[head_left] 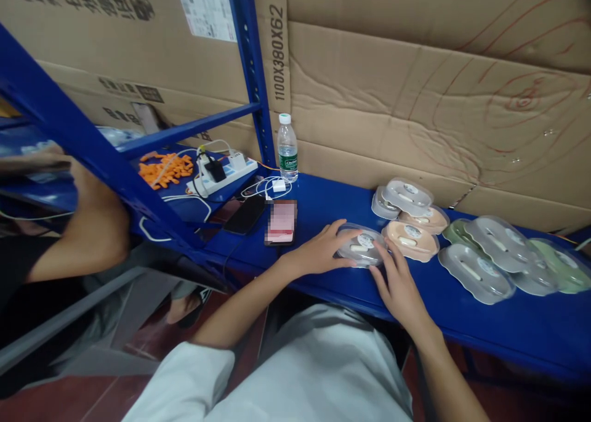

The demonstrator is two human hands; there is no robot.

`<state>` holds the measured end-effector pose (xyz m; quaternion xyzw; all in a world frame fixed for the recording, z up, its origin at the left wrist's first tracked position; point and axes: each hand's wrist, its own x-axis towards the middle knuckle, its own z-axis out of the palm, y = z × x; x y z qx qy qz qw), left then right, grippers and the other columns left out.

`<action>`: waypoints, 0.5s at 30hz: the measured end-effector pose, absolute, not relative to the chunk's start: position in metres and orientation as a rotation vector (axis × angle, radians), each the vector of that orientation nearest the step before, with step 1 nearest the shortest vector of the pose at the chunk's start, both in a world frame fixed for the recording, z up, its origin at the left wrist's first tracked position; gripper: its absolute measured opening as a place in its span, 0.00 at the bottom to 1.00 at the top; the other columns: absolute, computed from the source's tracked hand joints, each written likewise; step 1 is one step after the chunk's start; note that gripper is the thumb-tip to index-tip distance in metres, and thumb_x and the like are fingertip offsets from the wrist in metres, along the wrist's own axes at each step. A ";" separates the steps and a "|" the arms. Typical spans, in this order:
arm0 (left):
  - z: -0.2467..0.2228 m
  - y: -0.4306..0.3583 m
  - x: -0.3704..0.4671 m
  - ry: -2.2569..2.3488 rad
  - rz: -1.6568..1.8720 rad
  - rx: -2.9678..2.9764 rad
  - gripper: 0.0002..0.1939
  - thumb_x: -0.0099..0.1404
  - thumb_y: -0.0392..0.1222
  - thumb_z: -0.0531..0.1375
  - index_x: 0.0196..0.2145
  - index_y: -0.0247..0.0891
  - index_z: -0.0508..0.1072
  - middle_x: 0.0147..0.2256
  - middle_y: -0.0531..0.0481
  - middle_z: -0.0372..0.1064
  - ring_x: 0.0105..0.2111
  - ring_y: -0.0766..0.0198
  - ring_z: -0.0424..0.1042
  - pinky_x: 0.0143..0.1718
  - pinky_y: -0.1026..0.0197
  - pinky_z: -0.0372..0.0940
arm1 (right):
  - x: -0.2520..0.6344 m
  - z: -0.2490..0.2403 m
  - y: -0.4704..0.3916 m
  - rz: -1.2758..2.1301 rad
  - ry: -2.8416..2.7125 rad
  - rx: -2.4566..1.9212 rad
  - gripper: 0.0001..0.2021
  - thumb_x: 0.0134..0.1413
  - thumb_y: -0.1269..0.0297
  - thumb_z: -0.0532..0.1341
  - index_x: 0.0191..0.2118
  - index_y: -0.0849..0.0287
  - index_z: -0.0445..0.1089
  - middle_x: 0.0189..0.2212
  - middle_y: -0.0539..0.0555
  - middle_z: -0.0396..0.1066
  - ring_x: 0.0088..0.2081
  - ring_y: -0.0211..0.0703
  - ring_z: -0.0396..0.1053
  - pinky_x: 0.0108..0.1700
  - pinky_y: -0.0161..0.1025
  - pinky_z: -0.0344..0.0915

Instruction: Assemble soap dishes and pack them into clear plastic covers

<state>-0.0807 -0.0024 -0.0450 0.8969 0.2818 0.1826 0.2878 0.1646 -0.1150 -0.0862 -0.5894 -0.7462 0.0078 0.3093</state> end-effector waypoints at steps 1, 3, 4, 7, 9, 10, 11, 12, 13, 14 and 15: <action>-0.043 -0.004 -0.081 0.774 0.473 2.401 0.42 0.70 0.62 0.66 0.75 0.53 0.57 0.78 0.38 0.42 0.78 0.39 0.44 0.74 0.36 0.51 | 0.164 -0.086 -0.115 0.030 -1.973 -1.556 0.29 0.77 0.56 0.52 0.78 0.47 0.50 0.76 0.62 0.50 0.77 0.59 0.50 0.75 0.64 0.57; -0.040 -0.008 -0.081 0.815 0.438 2.408 0.44 0.70 0.63 0.66 0.76 0.52 0.56 0.78 0.36 0.41 0.77 0.36 0.44 0.74 0.34 0.51 | 0.164 -0.085 -0.116 0.044 -1.981 -1.551 0.29 0.77 0.56 0.52 0.78 0.46 0.49 0.77 0.62 0.49 0.77 0.58 0.50 0.75 0.64 0.56; -0.039 -0.010 -0.082 0.833 0.425 2.413 0.45 0.70 0.63 0.66 0.76 0.52 0.55 0.78 0.35 0.39 0.78 0.35 0.43 0.74 0.33 0.50 | 0.164 -0.085 -0.116 0.050 -1.986 -1.548 0.29 0.77 0.56 0.52 0.78 0.46 0.49 0.77 0.62 0.49 0.77 0.58 0.49 0.75 0.64 0.55; -0.041 -0.014 -0.086 0.854 0.423 2.446 0.44 0.71 0.60 0.66 0.77 0.53 0.53 0.79 0.36 0.32 0.78 0.35 0.40 0.74 0.33 0.49 | 0.166 -0.085 -0.116 0.071 -2.000 -1.542 0.29 0.77 0.56 0.52 0.78 0.45 0.48 0.77 0.61 0.49 0.77 0.58 0.49 0.75 0.65 0.56; -0.046 -0.014 -0.089 0.833 0.458 2.477 0.43 0.73 0.56 0.66 0.77 0.53 0.52 0.80 0.37 0.31 0.78 0.38 0.40 0.74 0.35 0.50 | 0.167 -0.085 -0.116 0.083 -2.005 -1.533 0.29 0.77 0.56 0.53 0.78 0.45 0.49 0.77 0.60 0.50 0.77 0.58 0.50 0.75 0.65 0.56; -0.049 -0.014 -0.090 0.820 0.481 2.494 0.41 0.74 0.54 0.65 0.77 0.53 0.52 0.80 0.37 0.31 0.78 0.40 0.41 0.74 0.35 0.52 | 0.168 -0.086 -0.116 0.085 -2.005 -1.528 0.29 0.77 0.56 0.53 0.78 0.44 0.49 0.77 0.60 0.50 0.77 0.58 0.50 0.75 0.65 0.57; -0.051 -0.013 -0.091 0.806 0.504 2.511 0.40 0.75 0.53 0.64 0.77 0.53 0.53 0.79 0.37 0.33 0.78 0.41 0.42 0.74 0.36 0.53 | 0.169 -0.086 -0.116 0.087 -2.005 -1.520 0.29 0.76 0.56 0.54 0.78 0.43 0.50 0.77 0.59 0.50 0.77 0.58 0.50 0.74 0.65 0.57; -0.054 -0.013 -0.092 0.796 0.525 2.525 0.38 0.75 0.51 0.63 0.77 0.53 0.53 0.79 0.38 0.34 0.78 0.42 0.44 0.74 0.36 0.54 | 0.170 -0.086 -0.117 0.091 -2.003 -1.512 0.29 0.76 0.55 0.54 0.77 0.43 0.51 0.77 0.59 0.51 0.77 0.58 0.51 0.74 0.65 0.57; -0.055 -0.012 -0.092 0.790 0.541 2.537 0.38 0.76 0.50 0.63 0.77 0.53 0.54 0.79 0.39 0.35 0.78 0.42 0.45 0.73 0.37 0.55 | 0.171 -0.086 -0.117 0.099 -2.000 -1.504 0.29 0.76 0.55 0.55 0.77 0.42 0.52 0.76 0.59 0.51 0.76 0.58 0.52 0.74 0.65 0.58; -0.056 -0.012 -0.092 0.789 0.549 2.547 0.37 0.76 0.48 0.63 0.76 0.53 0.54 0.79 0.39 0.37 0.77 0.43 0.45 0.74 0.37 0.55 | 0.172 -0.086 -0.117 0.111 -1.995 -1.497 0.29 0.76 0.55 0.55 0.77 0.42 0.53 0.76 0.59 0.52 0.76 0.58 0.52 0.74 0.65 0.58; -0.056 -0.013 -0.092 0.789 0.548 2.554 0.37 0.76 0.48 0.63 0.76 0.52 0.54 0.79 0.39 0.37 0.77 0.43 0.46 0.74 0.37 0.55 | 0.172 -0.086 -0.117 0.123 -1.989 -1.489 0.29 0.76 0.55 0.56 0.76 0.42 0.53 0.76 0.58 0.53 0.76 0.58 0.53 0.74 0.64 0.58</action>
